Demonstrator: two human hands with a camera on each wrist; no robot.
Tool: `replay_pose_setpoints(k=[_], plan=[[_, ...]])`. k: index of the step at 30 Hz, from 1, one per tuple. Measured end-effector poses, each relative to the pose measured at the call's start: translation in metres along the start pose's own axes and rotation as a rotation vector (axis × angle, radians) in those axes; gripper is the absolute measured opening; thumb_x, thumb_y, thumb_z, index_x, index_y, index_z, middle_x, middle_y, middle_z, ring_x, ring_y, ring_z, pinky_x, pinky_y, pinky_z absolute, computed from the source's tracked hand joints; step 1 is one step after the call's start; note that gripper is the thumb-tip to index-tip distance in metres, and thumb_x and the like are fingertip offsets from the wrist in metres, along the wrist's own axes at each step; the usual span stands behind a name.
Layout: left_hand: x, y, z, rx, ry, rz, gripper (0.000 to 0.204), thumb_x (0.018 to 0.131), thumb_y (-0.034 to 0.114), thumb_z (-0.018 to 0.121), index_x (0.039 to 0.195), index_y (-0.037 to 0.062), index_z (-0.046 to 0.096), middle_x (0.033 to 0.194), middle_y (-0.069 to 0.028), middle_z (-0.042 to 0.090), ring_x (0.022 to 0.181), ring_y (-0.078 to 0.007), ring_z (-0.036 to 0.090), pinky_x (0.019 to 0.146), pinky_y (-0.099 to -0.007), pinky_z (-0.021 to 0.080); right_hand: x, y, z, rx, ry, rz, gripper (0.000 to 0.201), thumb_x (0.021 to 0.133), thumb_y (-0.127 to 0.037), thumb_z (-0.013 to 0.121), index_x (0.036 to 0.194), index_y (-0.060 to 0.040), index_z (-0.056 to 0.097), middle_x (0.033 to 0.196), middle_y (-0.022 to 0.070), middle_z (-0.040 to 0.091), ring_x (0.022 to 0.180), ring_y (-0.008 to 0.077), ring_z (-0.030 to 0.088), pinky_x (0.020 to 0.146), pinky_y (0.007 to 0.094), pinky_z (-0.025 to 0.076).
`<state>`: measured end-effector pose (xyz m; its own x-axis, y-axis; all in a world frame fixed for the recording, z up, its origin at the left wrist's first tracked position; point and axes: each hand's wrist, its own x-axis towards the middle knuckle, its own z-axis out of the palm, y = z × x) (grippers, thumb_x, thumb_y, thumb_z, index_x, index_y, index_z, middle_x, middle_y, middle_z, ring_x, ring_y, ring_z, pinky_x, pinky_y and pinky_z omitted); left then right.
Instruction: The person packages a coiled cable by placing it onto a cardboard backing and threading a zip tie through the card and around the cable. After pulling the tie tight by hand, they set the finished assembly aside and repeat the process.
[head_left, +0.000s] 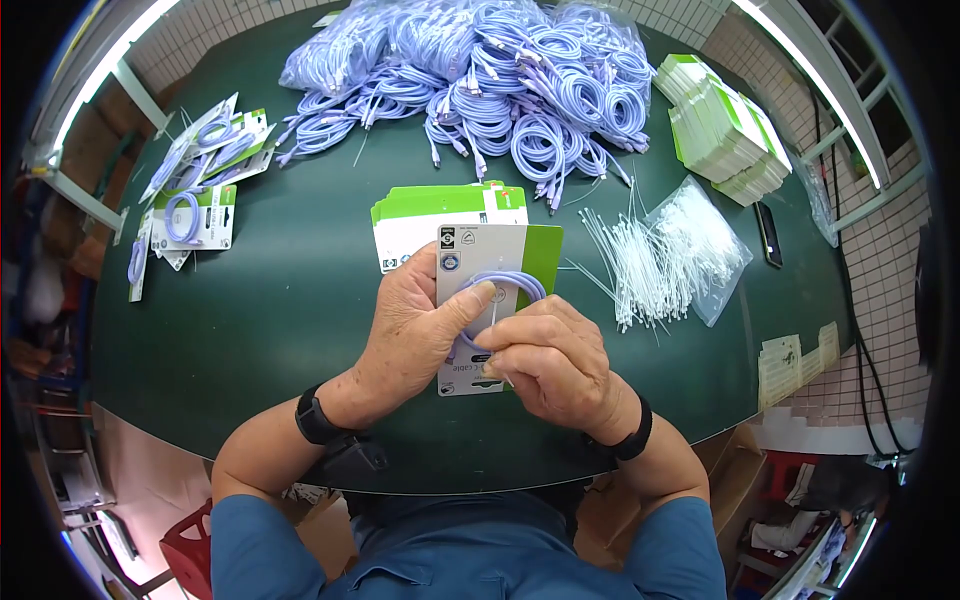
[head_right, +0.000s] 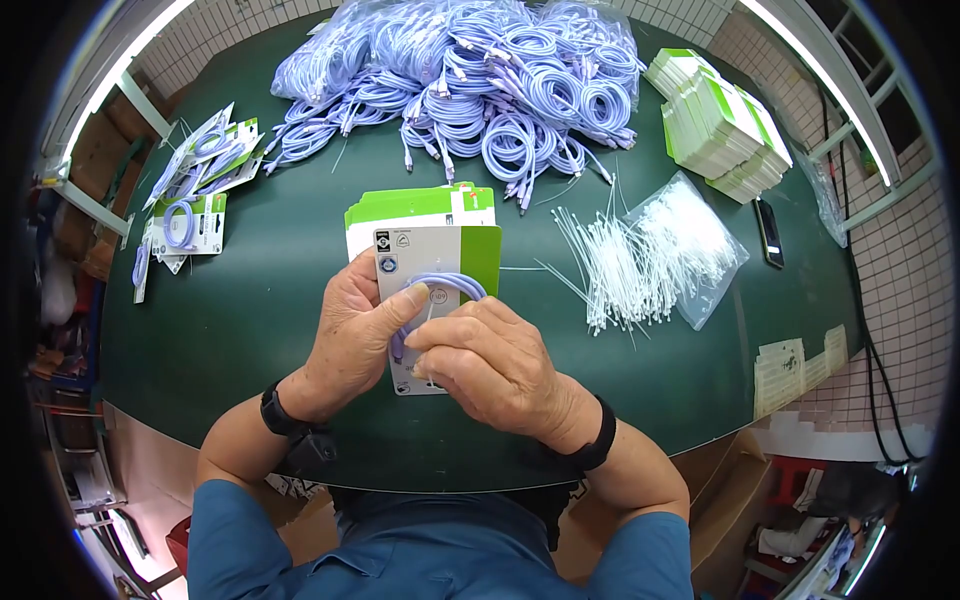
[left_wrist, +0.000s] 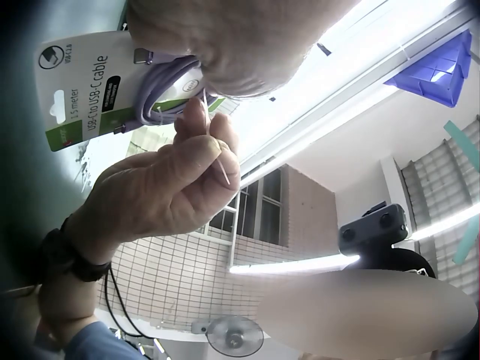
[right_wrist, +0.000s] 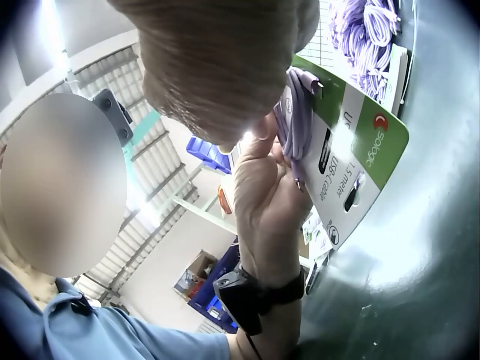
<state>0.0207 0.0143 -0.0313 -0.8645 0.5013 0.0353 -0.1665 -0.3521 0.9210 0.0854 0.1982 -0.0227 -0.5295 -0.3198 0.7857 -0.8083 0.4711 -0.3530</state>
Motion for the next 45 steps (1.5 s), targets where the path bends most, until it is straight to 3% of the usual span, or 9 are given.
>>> replay_pose_setpoints(k=[9,12,17,24,32,45], plan=[[0.000,-0.006,0.005,-0.009,-0.002,0.026,0.038,0.103,0.002,0.065,0.139,-0.0033,0.057,0.127,-0.0118,0.072,0.112,-0.0153,0.070,0.096,-0.0323,0.059,-0.004,0.004,0.003,-0.007,0.039,0.062,0.026,0.084,0.009,0.083,0.099,-0.0032,0.066,0.103,0.0165,0.079,0.078,0.0271,0.073,0.067,0.0347,0.060],[-0.002,-0.008,0.007,0.001,-0.006,0.020,0.038,0.103,0.003,0.065,0.140,-0.0031,0.056,0.127,-0.0117,0.072,0.113,-0.0155,0.070,0.097,-0.0325,0.058,-0.006,0.007,0.003,0.012,0.157,0.155,0.025,0.085,0.010,0.081,0.101,-0.0020,0.067,0.102,0.0170,0.078,0.075,0.0259,0.072,0.065,0.0337,0.059],[-0.005,-0.011,0.010,0.002,-0.047,-0.031,0.039,0.103,0.004,0.067,0.140,-0.0027,0.056,0.127,-0.0114,0.072,0.112,-0.0151,0.069,0.097,-0.0324,0.058,-0.004,0.011,-0.007,-0.026,0.190,0.287,0.024,0.087,0.010,0.080,0.105,-0.0016,0.070,0.101,0.0171,0.078,0.076,0.0256,0.072,0.065,0.0337,0.058],[-0.005,-0.012,0.009,0.048,-0.041,-0.032,0.037,0.104,0.006,0.068,0.138,-0.0029,0.057,0.126,-0.0117,0.072,0.112,-0.0151,0.069,0.097,-0.0322,0.058,-0.001,0.025,-0.007,-0.264,0.103,0.088,0.032,0.081,0.010,0.083,0.110,-0.0011,0.077,0.098,0.0144,0.076,0.080,0.0245,0.069,0.065,0.0323,0.056],[-0.005,-0.013,0.009,0.017,-0.059,-0.046,0.036,0.104,0.006,0.067,0.137,-0.0030,0.058,0.126,-0.0115,0.073,0.112,-0.0150,0.069,0.097,-0.0326,0.058,-0.006,0.018,-0.018,-0.280,0.018,-0.012,0.042,0.070,0.008,0.083,0.110,-0.0039,0.081,0.106,0.0101,0.073,0.084,0.0251,0.071,0.066,0.0332,0.057],[-0.006,-0.011,0.008,0.064,-0.042,0.024,0.033,0.104,0.006,0.067,0.135,-0.0026,0.060,0.125,-0.0106,0.074,0.110,-0.0139,0.069,0.096,-0.0315,0.058,-0.009,0.019,-0.013,-0.267,0.079,-0.014,0.040,0.073,0.009,0.086,0.109,-0.0062,0.080,0.106,0.0104,0.076,0.082,0.0247,0.071,0.066,0.0323,0.058]])
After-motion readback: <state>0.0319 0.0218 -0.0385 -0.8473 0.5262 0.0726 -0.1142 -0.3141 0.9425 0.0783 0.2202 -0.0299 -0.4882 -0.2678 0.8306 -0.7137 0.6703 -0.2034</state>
